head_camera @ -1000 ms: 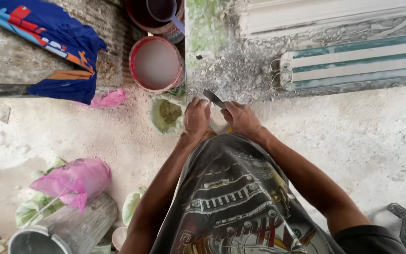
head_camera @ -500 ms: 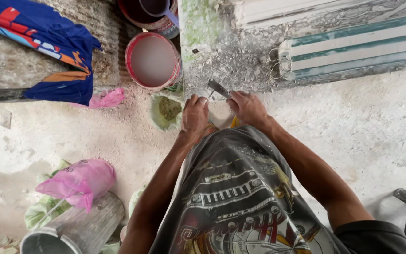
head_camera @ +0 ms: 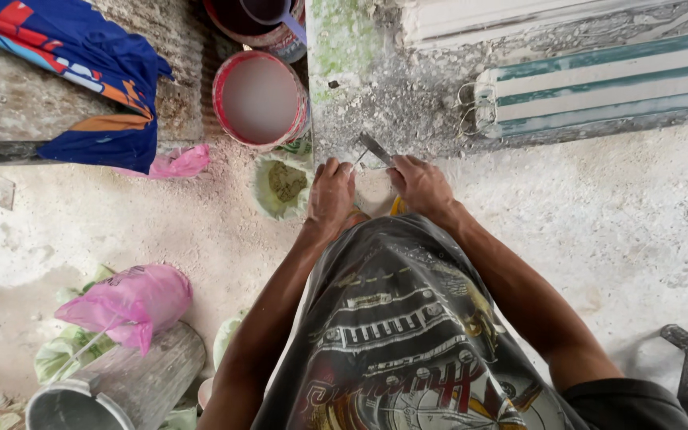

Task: The person applies and scrapes material on a decorative molding piece using a trowel and their hands.

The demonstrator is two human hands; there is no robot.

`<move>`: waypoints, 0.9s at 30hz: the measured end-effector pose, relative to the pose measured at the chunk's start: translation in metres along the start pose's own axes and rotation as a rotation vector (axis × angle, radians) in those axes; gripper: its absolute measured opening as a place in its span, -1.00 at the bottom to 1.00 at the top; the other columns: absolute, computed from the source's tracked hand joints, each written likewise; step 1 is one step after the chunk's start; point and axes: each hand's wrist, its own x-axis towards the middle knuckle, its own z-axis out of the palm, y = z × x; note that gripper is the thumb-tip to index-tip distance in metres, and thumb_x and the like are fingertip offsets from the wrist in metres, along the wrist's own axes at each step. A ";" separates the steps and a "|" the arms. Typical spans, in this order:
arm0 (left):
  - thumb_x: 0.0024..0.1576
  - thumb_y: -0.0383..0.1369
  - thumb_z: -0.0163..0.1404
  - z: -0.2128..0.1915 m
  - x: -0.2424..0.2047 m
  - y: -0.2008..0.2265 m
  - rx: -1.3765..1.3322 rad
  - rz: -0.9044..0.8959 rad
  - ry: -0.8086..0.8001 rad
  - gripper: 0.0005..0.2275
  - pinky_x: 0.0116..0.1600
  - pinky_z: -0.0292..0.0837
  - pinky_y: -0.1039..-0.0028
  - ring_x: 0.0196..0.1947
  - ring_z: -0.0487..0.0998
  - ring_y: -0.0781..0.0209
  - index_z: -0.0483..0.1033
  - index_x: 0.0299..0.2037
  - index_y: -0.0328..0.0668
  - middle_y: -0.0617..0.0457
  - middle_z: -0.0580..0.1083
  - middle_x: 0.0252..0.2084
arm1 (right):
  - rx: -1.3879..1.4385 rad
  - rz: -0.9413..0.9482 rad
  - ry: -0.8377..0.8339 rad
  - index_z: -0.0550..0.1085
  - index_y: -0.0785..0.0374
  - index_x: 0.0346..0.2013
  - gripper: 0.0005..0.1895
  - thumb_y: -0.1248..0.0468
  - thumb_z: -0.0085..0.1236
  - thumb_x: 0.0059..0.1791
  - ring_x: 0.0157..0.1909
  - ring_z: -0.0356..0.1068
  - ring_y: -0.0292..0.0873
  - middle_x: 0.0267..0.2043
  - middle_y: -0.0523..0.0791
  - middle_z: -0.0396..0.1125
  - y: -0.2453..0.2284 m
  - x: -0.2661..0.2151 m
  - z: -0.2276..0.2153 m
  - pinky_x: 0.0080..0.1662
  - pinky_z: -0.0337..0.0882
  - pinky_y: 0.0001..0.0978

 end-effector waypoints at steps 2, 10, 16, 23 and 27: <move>0.30 -0.32 0.03 0.002 -0.003 -0.002 -0.019 -0.011 0.005 -0.88 -0.14 0.48 0.37 -0.20 0.45 0.18 0.48 -0.23 -0.16 0.12 0.33 -0.31 | 0.026 0.016 0.019 0.44 0.10 -0.14 -0.82 0.10 0.04 0.08 -0.27 0.48 0.34 -0.31 0.03 0.39 0.010 0.006 -0.009 -0.31 0.45 0.24; 0.33 -0.38 -0.01 0.002 -0.005 -0.007 0.036 0.035 -0.015 -0.87 -0.15 0.42 0.35 -0.13 0.41 0.20 0.47 -0.28 -0.18 0.09 0.35 -0.32 | 0.061 -0.051 0.070 0.45 0.16 -0.06 -0.78 0.11 0.05 0.11 -0.26 0.43 0.40 -0.25 0.10 0.40 0.009 -0.001 -0.006 -0.39 0.44 0.25; 0.35 -0.37 -0.04 -0.006 0.001 -0.005 0.013 -0.015 0.027 -0.86 -0.24 0.39 0.35 -0.20 0.40 0.16 0.46 -0.26 -0.17 0.09 0.33 -0.33 | -0.049 -0.014 0.013 0.45 0.16 -0.01 -0.72 0.07 0.00 0.12 -0.30 0.46 0.37 -0.24 0.08 0.42 -0.011 0.003 -0.014 -0.32 0.46 0.31; 0.35 -0.35 -0.03 0.010 -0.003 -0.004 0.018 -0.023 -0.017 -0.86 -0.12 0.47 0.37 -0.09 0.38 0.23 0.47 -0.26 -0.14 0.12 0.35 -0.29 | -0.097 0.049 0.016 0.43 0.03 -0.02 -0.76 0.03 -0.01 0.11 -0.24 0.48 0.33 -0.22 0.00 0.41 0.002 0.003 -0.009 -0.26 0.49 0.28; 0.33 -0.32 -0.01 0.010 -0.005 -0.009 0.009 -0.014 -0.046 -0.88 -0.05 0.45 0.39 -0.07 0.37 0.24 0.46 -0.25 -0.10 0.13 0.34 -0.28 | -0.079 0.055 -0.026 0.43 0.05 -0.04 -0.76 0.04 -0.01 0.10 -0.25 0.46 0.39 -0.21 0.04 0.41 -0.027 -0.005 -0.021 -0.22 0.46 0.38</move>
